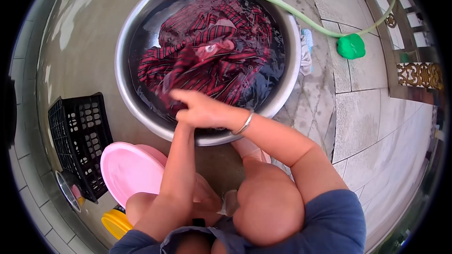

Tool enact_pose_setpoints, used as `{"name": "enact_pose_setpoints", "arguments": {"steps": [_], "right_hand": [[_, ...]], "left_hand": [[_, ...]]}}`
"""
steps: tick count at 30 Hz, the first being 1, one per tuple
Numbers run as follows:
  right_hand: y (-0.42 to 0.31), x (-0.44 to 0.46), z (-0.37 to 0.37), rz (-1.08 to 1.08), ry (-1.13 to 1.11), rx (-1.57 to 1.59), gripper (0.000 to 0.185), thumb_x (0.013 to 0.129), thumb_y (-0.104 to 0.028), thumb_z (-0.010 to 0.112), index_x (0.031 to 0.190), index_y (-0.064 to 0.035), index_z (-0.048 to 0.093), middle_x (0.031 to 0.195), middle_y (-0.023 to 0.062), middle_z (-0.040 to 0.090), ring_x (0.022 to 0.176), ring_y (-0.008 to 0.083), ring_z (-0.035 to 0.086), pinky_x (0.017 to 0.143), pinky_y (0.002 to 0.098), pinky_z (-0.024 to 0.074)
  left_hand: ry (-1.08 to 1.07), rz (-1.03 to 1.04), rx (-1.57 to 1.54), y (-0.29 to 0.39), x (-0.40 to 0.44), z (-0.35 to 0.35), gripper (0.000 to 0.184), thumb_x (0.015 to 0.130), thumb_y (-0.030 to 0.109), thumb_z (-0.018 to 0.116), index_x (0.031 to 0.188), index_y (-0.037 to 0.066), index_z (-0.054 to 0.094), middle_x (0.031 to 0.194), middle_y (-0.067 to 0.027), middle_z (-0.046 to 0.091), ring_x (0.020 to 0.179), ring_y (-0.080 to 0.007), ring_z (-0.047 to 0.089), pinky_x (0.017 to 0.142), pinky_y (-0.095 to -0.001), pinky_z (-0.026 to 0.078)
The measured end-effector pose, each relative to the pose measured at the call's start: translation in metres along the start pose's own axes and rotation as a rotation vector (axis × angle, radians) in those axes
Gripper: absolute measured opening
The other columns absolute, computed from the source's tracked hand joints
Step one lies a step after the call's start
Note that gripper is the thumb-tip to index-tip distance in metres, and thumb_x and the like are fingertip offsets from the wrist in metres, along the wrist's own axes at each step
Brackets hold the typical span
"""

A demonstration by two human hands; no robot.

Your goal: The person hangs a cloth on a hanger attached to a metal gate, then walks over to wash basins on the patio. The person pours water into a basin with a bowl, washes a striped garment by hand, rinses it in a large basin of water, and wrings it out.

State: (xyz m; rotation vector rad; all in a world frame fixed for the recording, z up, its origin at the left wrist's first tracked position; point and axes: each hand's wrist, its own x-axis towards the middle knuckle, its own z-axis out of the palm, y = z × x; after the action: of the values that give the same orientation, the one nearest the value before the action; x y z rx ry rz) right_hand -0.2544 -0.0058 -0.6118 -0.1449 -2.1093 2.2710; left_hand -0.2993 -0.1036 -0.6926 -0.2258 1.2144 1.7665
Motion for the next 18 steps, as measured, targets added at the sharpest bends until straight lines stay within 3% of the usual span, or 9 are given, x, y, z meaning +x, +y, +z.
{"name": "enact_pose_setpoints", "arguments": {"steps": [1, 2, 4, 5, 8, 11, 14, 16, 18], "right_hand": [[-0.002, -0.004, 0.004, -0.007, -0.067, -0.101, 0.04, 0.068, -0.005, 0.049, 0.108, 0.0021, 0.045, 0.097, 0.0103, 0.053, 0.094, 0.014, 0.047, 0.083, 0.0268, 0.0387], [-0.002, -0.007, 0.009, -0.049, -0.08, -0.158, 0.04, 0.067, -0.006, 0.05, 0.107, 0.0007, 0.044, 0.094, 0.0155, 0.051, 0.09, 0.0208, 0.051, 0.078, 0.0304, 0.0406], [-0.017, -0.011, 0.017, 0.071, -0.19, -0.318, 0.04, 0.067, -0.008, 0.051, 0.105, -0.0005, 0.044, 0.087, 0.0169, 0.047, 0.082, 0.0294, 0.05, 0.072, 0.0353, 0.0411], [-0.02, -0.014, 0.023, 0.018, -0.144, -0.247, 0.036, 0.067, -0.009, 0.051, 0.101, -0.0013, 0.044, 0.083, 0.0158, 0.042, 0.075, 0.033, 0.047, 0.066, 0.0391, 0.0398], [-0.032, -0.022, 0.023, 0.115, -0.129, -0.285, 0.031, 0.068, -0.006, 0.049, 0.098, -0.0017, 0.045, 0.091, 0.0157, 0.041, 0.076, 0.0344, 0.049, 0.066, 0.0394, 0.0415], [-0.039, -0.022, 0.027, -0.014, -0.12, -0.341, 0.031, 0.067, -0.004, 0.05, 0.099, -0.0049, 0.049, 0.091, 0.0167, 0.043, 0.073, 0.0347, 0.051, 0.063, 0.0395, 0.0443], [-0.04, -0.024, 0.035, -0.04, -0.082, -0.529, 0.022, 0.067, -0.006, 0.053, 0.089, -0.0075, 0.056, 0.088, 0.0128, 0.045, 0.074, 0.0309, 0.053, 0.06, 0.0374, 0.0452], [-0.042, -0.027, 0.029, -0.191, 0.191, -0.714, 0.018, 0.066, -0.008, 0.055, 0.085, -0.0084, 0.058, 0.086, 0.0107, 0.046, 0.074, 0.027, 0.053, 0.059, 0.036, 0.0455], [-0.04, -0.022, 0.017, -0.22, 0.515, -0.745, 0.029, 0.059, 0.0, 0.057, 0.087, -0.0086, 0.057, 0.093, 0.0101, 0.048, 0.083, 0.0271, 0.051, 0.064, 0.035, 0.0457]], "left_hand": [[-0.003, 0.002, -0.023, 0.002, 0.004, 0.003, 0.035, 0.075, 0.02, 0.059, 0.106, 0.004, 0.052, 0.091, -0.0108, 0.058, 0.085, -0.0193, 0.055, 0.074, -0.0295, 0.045], [-0.006, 0.024, -0.044, 0.006, 0.009, 0.003, 0.035, 0.075, 0.02, 0.059, 0.106, 0.005, 0.052, 0.092, -0.0108, 0.058, 0.086, -0.0194, 0.055, 0.074, -0.0295, 0.045], [-0.026, 0.063, -0.031, 0.015, 0.011, 0.0, 0.036, 0.075, 0.021, 0.059, 0.106, 0.005, 0.052, 0.092, -0.0108, 0.057, 0.086, -0.0195, 0.055, 0.075, -0.0295, 0.044], [-0.036, 0.078, -0.02, 0.021, 0.011, -0.002, 0.036, 0.074, 0.021, 0.059, 0.106, 0.005, 0.052, 0.093, -0.0108, 0.057, 0.086, -0.0195, 0.054, 0.075, -0.0295, 0.044], [-0.057, 0.109, -0.006, 0.029, 0.011, -0.003, 0.038, 0.074, 0.022, 0.059, 0.107, 0.005, 0.052, 0.094, -0.0107, 0.057, 0.087, -0.0197, 0.054, 0.075, -0.0295, 0.044], [-0.059, 0.101, 0.012, 0.028, 0.011, -0.001, 0.039, 0.074, 0.023, 0.059, 0.107, 0.005, 0.051, 0.095, -0.0106, 0.057, 0.088, -0.0199, 0.054, 0.076, -0.0295, 0.044], [-0.027, 0.065, -0.002, 0.021, 0.01, 0.004, 0.04, 0.073, 0.024, 0.06, 0.108, 0.006, 0.051, 0.096, -0.0106, 0.056, 0.089, -0.0201, 0.054, 0.076, -0.0296, 0.044], [-0.017, 0.07, -0.018, 0.024, 0.013, 0.007, 0.041, 0.073, 0.025, 0.06, 0.108, 0.006, 0.051, 0.097, -0.0105, 0.056, 0.089, -0.0202, 0.054, 0.077, -0.0296, 0.044], [-0.013, 0.082, -0.02, 0.03, 0.021, 0.009, 0.041, 0.073, 0.025, 0.06, 0.109, 0.006, 0.051, 0.097, -0.0105, 0.056, 0.089, -0.0203, 0.054, 0.077, -0.0296, 0.043]]}}
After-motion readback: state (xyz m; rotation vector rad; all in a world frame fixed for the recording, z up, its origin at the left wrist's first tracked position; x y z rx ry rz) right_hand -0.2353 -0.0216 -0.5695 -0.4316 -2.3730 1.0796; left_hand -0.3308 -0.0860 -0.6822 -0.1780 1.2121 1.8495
